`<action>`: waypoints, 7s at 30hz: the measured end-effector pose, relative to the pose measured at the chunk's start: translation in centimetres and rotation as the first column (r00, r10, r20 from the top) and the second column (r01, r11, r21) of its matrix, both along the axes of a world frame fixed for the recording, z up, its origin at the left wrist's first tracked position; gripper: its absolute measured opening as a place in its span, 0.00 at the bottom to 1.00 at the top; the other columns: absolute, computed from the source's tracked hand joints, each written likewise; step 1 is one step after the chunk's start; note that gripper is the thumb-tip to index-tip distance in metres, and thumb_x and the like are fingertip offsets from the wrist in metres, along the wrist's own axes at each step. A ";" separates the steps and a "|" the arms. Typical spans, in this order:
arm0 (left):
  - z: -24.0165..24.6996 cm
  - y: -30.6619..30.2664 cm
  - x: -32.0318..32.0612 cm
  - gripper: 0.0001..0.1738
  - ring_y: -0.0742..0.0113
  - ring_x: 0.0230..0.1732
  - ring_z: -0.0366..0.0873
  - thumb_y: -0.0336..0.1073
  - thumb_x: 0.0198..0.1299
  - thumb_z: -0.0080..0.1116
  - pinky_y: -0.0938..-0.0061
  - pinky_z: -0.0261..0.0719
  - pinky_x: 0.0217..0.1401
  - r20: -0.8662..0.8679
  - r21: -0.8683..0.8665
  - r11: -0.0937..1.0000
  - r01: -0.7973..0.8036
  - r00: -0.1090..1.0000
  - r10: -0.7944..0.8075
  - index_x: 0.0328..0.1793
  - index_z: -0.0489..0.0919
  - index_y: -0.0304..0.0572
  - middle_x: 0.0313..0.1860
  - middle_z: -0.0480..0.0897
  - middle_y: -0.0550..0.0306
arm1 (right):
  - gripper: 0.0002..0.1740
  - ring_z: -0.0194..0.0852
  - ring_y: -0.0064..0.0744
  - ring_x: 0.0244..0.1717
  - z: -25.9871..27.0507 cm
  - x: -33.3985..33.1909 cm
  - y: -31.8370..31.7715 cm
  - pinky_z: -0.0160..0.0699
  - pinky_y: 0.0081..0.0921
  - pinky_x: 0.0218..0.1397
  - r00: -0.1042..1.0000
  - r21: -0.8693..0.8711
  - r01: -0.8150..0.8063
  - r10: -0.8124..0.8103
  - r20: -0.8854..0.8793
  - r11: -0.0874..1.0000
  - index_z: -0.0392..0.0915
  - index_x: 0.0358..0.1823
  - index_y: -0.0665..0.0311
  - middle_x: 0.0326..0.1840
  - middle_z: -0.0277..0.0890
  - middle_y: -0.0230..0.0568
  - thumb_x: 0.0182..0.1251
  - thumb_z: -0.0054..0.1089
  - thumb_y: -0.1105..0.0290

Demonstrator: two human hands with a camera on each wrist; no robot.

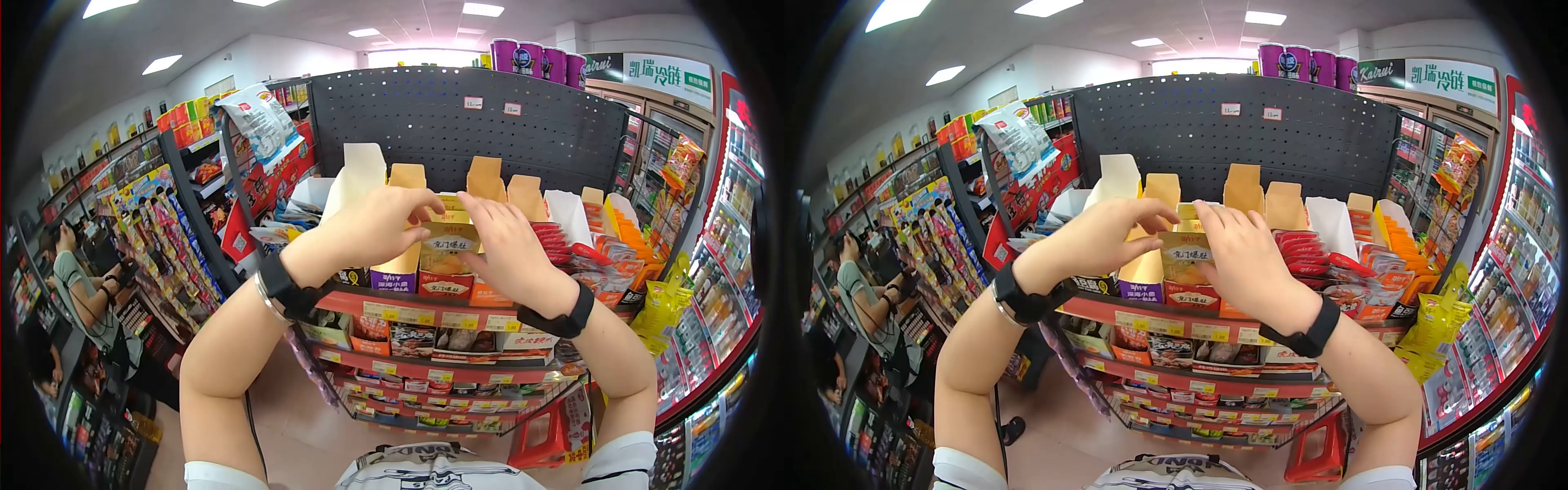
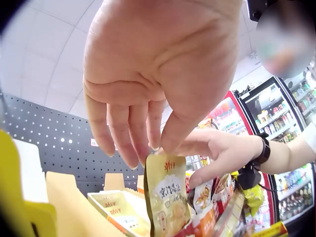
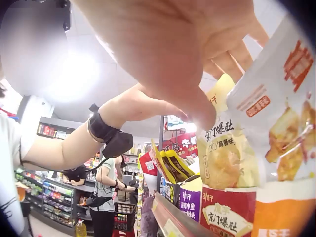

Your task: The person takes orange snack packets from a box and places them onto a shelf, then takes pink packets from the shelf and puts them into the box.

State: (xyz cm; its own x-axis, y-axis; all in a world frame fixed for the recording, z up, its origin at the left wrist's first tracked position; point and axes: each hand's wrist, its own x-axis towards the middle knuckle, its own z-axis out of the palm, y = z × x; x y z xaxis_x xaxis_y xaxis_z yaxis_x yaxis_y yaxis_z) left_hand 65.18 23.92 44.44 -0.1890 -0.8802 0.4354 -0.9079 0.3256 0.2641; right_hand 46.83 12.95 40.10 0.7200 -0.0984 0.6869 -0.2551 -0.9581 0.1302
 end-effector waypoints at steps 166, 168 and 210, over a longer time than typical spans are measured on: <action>-37.2 6.4 -28.4 0.30 0.49 0.54 0.74 0.48 0.54 0.61 0.63 0.71 0.56 -0.123 0.761 0.646 0.060 0.991 0.052 0.59 0.72 0.41 0.54 0.76 0.44 | 0.28 0.73 0.26 0.30 -32.8 -50.2 15.1 0.72 0.21 0.35 0.480 0.955 0.238 -0.876 0.042 0.177 0.59 0.62 0.65 0.45 0.73 0.45 0.57 0.47 0.81; -37.6 5.7 -27.8 0.29 0.49 0.54 0.74 0.48 0.54 0.60 0.62 0.71 0.56 -0.139 0.765 0.641 0.065 0.988 0.065 0.60 0.72 0.41 0.54 0.76 0.44 | 0.28 0.75 0.29 0.30 -32.2 -49.5 13.3 0.73 0.22 0.36 0.522 0.925 0.292 -0.851 0.057 0.242 0.59 0.62 0.65 0.45 0.74 0.46 0.57 0.47 0.81; -28.4 -21.0 -32.6 0.12 0.46 0.40 0.78 0.27 0.52 0.53 0.60 0.76 0.42 -0.247 0.092 0.993 -0.079 0.964 0.100 0.44 0.76 0.36 0.39 0.81 0.43 | 0.30 0.69 0.55 0.53 -23.3 -31.1 -10.9 0.71 0.40 0.53 0.859 0.556 0.496 -0.471 -0.200 0.667 0.62 0.60 0.70 0.60 0.62 0.58 0.50 0.44 0.84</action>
